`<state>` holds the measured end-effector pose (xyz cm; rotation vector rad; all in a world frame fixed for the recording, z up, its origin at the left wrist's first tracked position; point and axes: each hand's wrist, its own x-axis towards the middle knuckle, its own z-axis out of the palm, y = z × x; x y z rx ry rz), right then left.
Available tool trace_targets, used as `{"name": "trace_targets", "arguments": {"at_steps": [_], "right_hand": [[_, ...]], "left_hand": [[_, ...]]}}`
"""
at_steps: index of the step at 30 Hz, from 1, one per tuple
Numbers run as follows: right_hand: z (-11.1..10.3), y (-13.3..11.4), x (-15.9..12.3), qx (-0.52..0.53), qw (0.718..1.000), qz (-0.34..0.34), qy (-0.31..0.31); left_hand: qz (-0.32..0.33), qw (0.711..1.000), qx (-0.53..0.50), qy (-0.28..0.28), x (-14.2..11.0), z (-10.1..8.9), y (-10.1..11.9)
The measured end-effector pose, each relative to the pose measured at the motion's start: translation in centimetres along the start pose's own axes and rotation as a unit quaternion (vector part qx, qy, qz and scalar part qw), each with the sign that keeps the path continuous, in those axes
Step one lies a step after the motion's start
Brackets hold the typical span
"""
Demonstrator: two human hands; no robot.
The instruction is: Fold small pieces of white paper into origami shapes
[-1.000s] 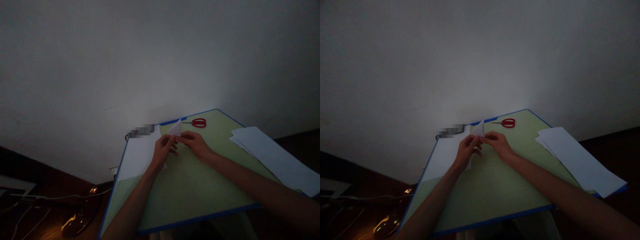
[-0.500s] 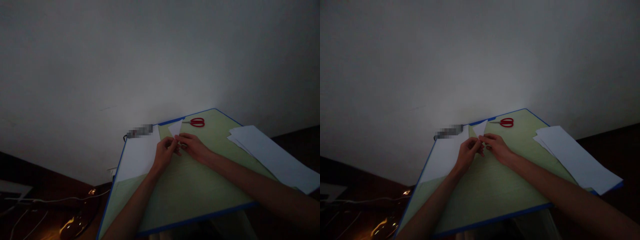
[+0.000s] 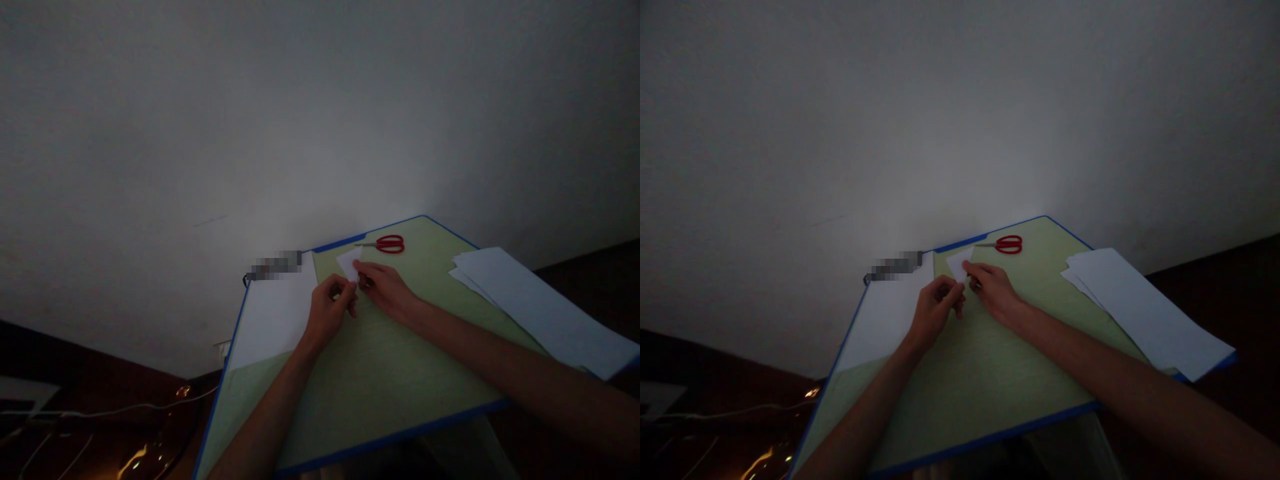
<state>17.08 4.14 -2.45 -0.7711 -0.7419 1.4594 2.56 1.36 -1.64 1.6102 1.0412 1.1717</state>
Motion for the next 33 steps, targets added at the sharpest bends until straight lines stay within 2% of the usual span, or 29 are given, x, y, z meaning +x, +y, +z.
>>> {"name": "trace_targets", "arguments": {"at_steps": [11, 14, 18, 23, 27, 33], "right_hand": [[-0.9, -1.3, 1.3, 0.000, 0.995, -0.074, 0.064], [-1.4, -1.4, 1.6, -0.027, 0.995, -0.082, 0.057], [-1.4, -1.4, 1.4, -0.027, 0.995, -0.086, 0.050], [-1.4, -1.3, 1.0, -0.026, 0.995, -0.085, 0.052], [-1.5, -1.1, 1.1, -0.037, 0.995, -0.078, 0.051], [-1.3, -1.1, 0.8, -0.118, 0.988, -0.098, 0.017]], "left_hand": [[0.001, 0.999, 0.013, -0.029, -0.4, 0.4, 0.5], [-0.004, 0.999, 0.016, -0.032, -0.5, 0.5, 0.2], [-0.019, 0.999, 0.029, -0.003, -0.3, 0.3, -0.2], [0.002, 0.993, 0.107, 0.051, 0.1, -0.3, -0.3], [-0.002, 0.995, 0.047, 0.086, 0.3, -0.4, -0.3], [0.001, 0.995, -0.016, 0.094, 0.6, -0.5, -0.6]]}}
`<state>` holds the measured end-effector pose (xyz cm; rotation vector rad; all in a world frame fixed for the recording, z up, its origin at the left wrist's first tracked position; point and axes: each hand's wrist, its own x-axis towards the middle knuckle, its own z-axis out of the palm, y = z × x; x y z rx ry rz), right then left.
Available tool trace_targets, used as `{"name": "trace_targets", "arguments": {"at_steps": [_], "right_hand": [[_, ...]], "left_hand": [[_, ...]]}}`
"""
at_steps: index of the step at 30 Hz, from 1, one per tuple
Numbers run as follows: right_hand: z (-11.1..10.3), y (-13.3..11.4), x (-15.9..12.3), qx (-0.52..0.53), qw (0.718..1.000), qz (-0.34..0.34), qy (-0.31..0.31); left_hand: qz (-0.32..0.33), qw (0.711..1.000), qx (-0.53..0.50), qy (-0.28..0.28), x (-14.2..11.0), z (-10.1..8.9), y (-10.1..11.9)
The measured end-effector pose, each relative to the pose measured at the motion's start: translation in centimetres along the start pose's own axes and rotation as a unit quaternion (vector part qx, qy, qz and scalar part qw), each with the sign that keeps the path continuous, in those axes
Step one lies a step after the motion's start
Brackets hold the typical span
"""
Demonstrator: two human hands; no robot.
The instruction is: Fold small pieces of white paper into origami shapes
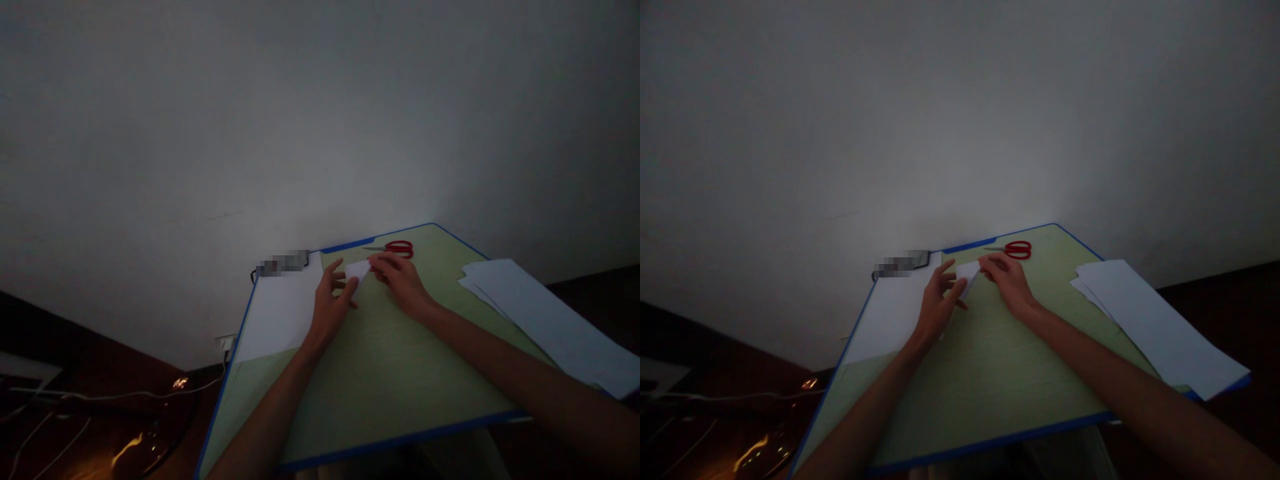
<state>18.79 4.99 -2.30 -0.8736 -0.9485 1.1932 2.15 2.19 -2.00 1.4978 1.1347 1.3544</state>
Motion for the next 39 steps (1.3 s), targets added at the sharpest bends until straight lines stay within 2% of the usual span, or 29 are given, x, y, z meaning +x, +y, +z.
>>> {"name": "trace_targets", "arguments": {"at_steps": [3, 9, 12, 14, 17, 22, 24, 26, 31, 35, 39], "right_hand": [[0.2, -0.3, -0.4, -0.028, 0.999, -0.014, -0.036], [0.3, -0.7, -1.2, -0.034, 0.985, -0.047, -0.162], [0.3, -0.9, -1.5, -0.039, 0.976, -0.029, -0.212], [0.4, -1.0, -1.6, -0.049, 0.973, -0.019, -0.224], [0.4, -0.8, -1.6, -0.085, 0.973, -0.043, -0.210], [0.2, 0.0, -1.1, -0.181, 0.959, -0.151, -0.154], [0.0, 0.3, -0.8, -0.219, 0.952, -0.173, -0.126], [-0.1, 0.6, -0.5, -0.221, 0.954, -0.165, -0.115], [-0.3, 1.0, 0.2, -0.128, 0.979, -0.105, -0.120], [-0.4, 0.8, 0.2, -0.166, 0.975, -0.116, -0.091], [-0.3, 0.5, -0.3, -0.190, 0.968, -0.115, -0.114]], "left_hand": [[-0.024, 0.999, -0.031, -0.021, 0.0, 0.0, 0.0], [-0.084, 0.985, -0.143, -0.053, -0.3, 0.0, 0.9], [-0.097, 0.978, -0.175, -0.056, -0.4, 0.0, 1.2], [-0.100, 0.976, -0.184, -0.052, -0.4, -0.1, 1.3], [-0.097, 0.979, -0.177, -0.041, -0.3, -0.2, 1.3], [-0.085, 0.985, -0.150, -0.026, -0.1, -0.3, 1.4], [-0.078, 0.987, -0.138, -0.010, -0.1, -0.4, 1.4], [-0.078, 0.988, -0.134, 0.007, 0.0, -0.5, 1.4], [-0.089, 0.982, -0.163, 0.019, 0.0, -0.5, 1.2], [-0.087, 0.981, -0.175, 0.005, 0.0, -0.5, 1.3], [-0.099, 0.983, -0.158, -0.009, -0.2, -0.4, 1.6]]}}
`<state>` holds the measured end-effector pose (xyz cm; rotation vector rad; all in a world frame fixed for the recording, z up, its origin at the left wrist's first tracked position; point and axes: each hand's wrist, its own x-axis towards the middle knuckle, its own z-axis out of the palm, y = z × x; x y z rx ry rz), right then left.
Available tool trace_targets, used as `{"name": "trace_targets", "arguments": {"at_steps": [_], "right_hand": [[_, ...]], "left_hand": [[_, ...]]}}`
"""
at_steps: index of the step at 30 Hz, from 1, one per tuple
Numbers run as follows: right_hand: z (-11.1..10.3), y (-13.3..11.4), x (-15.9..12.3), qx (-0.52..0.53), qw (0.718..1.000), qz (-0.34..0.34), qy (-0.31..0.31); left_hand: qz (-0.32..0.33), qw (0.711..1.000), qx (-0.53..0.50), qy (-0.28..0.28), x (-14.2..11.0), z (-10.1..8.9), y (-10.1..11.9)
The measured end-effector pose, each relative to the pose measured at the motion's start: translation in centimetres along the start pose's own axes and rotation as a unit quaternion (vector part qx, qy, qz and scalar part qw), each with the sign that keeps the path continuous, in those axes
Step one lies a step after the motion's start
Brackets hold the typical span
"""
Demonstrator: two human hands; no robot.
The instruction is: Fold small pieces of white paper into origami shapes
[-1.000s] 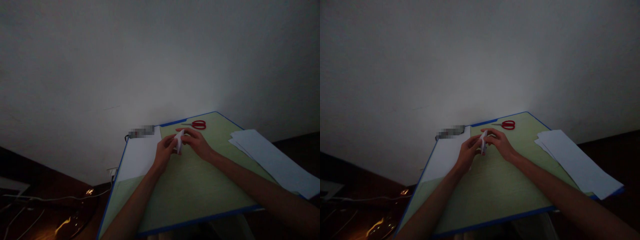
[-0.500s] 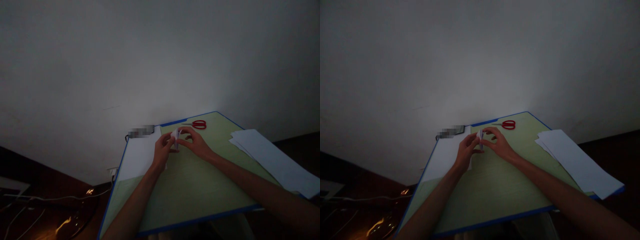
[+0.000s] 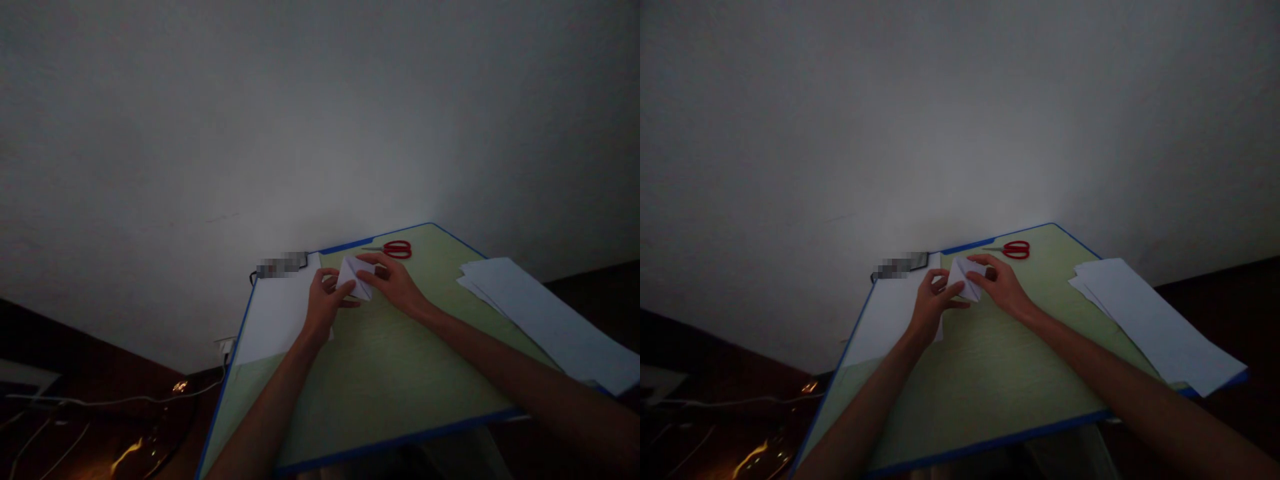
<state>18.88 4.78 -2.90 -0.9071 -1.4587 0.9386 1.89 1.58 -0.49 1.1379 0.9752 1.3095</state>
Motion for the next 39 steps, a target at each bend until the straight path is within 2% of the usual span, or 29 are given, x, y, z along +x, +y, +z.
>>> {"name": "trace_targets", "arguments": {"at_steps": [5, 9, 13, 17, 20, 24, 32, 35, 39], "right_hand": [[0.1, -0.6, -0.4, -0.038, 0.999, -0.018, -0.031], [0.1, -0.9, -0.4, -0.066, 0.995, -0.072, -0.019], [0.0, -1.5, -0.8, -0.151, 0.980, -0.129, 0.022], [0.1, -1.9, -1.1, -0.226, 0.958, -0.175, 0.028], [0.2, -2.1, -1.1, -0.212, 0.965, -0.155, -0.003], [0.6, -2.1, -1.2, -0.140, 0.984, -0.114, -0.011], [0.7, -1.8, -1.1, -0.075, 0.995, -0.063, -0.035], [0.8, -1.8, -1.2, -0.056, 0.997, -0.048, -0.026], [0.9, -1.9, -1.1, -0.048, 0.997, -0.050, -0.016]], "left_hand": [[-0.011, 0.997, 0.072, -0.034, -0.1, 0.0, 0.1], [-0.002, 0.995, 0.098, -0.023, 0.1, -0.1, -0.3], [0.070, 0.981, 0.178, 0.018, 0.2, -0.3, -0.8], [0.145, 0.947, 0.284, 0.051, -0.2, -0.2, -0.6], [0.158, 0.926, 0.336, 0.063, -0.5, 0.0, -0.4], [0.145, 0.931, 0.330, 0.063, -0.6, 0.2, -0.5], [0.153, 0.921, 0.356, 0.044, -0.6, 0.3, -0.4], [0.147, 0.927, 0.343, 0.024, -0.6, 0.3, -0.5], [0.124, 0.945, 0.300, 0.027, -0.5, 0.1, -0.8]]}}
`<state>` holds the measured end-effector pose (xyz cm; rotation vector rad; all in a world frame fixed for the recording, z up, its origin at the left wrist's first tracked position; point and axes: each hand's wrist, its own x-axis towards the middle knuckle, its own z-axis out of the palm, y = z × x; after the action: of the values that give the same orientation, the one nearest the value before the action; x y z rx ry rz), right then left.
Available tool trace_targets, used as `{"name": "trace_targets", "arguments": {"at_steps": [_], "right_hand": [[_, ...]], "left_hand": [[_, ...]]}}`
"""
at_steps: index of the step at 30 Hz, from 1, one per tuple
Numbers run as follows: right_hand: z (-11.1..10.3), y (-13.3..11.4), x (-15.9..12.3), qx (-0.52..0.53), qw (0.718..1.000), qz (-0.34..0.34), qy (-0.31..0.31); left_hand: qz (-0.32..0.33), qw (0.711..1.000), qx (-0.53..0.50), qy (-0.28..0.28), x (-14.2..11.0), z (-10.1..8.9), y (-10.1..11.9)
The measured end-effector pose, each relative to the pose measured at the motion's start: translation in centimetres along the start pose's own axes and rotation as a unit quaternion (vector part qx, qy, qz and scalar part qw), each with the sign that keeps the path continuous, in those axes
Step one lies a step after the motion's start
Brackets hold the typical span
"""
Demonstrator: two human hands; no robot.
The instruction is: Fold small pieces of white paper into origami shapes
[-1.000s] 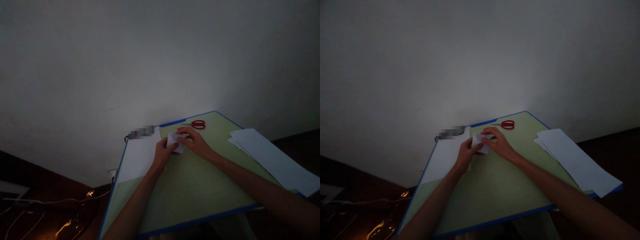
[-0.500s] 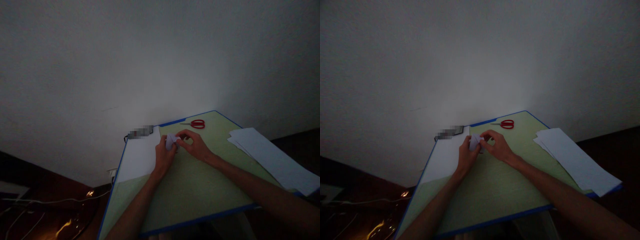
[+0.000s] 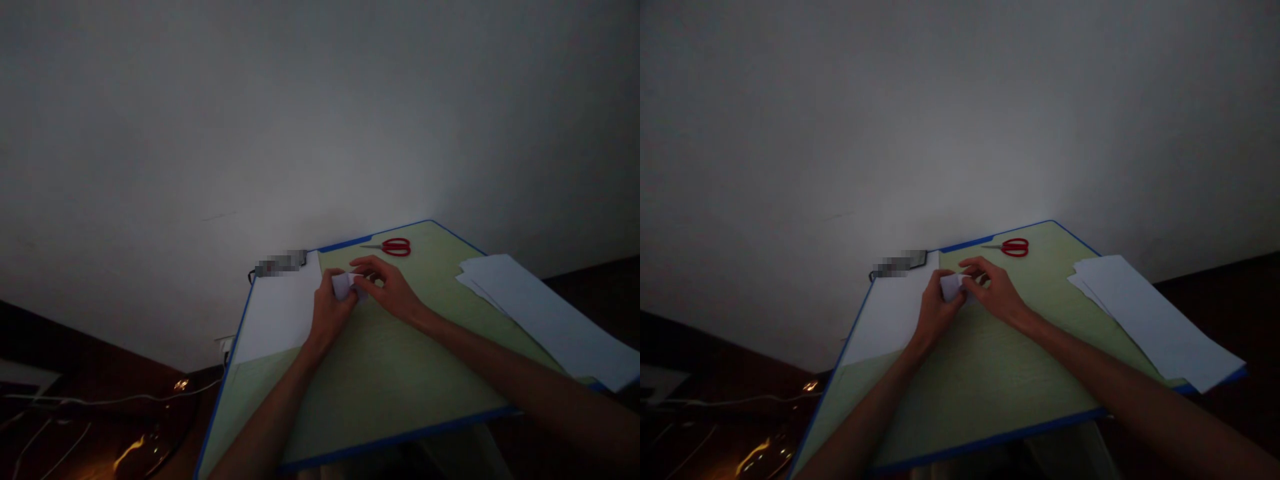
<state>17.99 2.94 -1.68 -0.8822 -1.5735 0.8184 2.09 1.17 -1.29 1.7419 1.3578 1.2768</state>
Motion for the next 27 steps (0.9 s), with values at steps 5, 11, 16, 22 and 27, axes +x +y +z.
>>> {"name": "trace_targets", "arguments": {"at_steps": [5, 11, 16, 22, 27], "right_hand": [[-0.4, 0.0, 0.4, -0.043, 0.999, -0.014, 0.013], [-0.9, -0.1, 0.6, -0.057, 0.998, -0.024, 0.021], [-0.8, 0.6, 0.8, -0.060, 0.996, -0.029, 0.051], [-0.9, 1.8, 1.0, 0.022, 0.999, 0.047, 0.003], [-0.9, 1.4, 0.8, 0.055, 0.997, 0.059, -0.006]], "left_hand": [[0.023, 0.998, -0.055, -0.012, 0.1, -0.2, 0.1], [-0.005, 0.992, -0.117, -0.038, 0.3, -0.3, 0.3], [-0.038, 0.977, -0.203, -0.053, 0.6, -0.4, 0.1], [-0.030, 0.980, -0.193, -0.037, 0.8, -0.7, 0.2], [0.008, 0.989, -0.144, -0.034, 0.9, -1.0, 0.3]]}}
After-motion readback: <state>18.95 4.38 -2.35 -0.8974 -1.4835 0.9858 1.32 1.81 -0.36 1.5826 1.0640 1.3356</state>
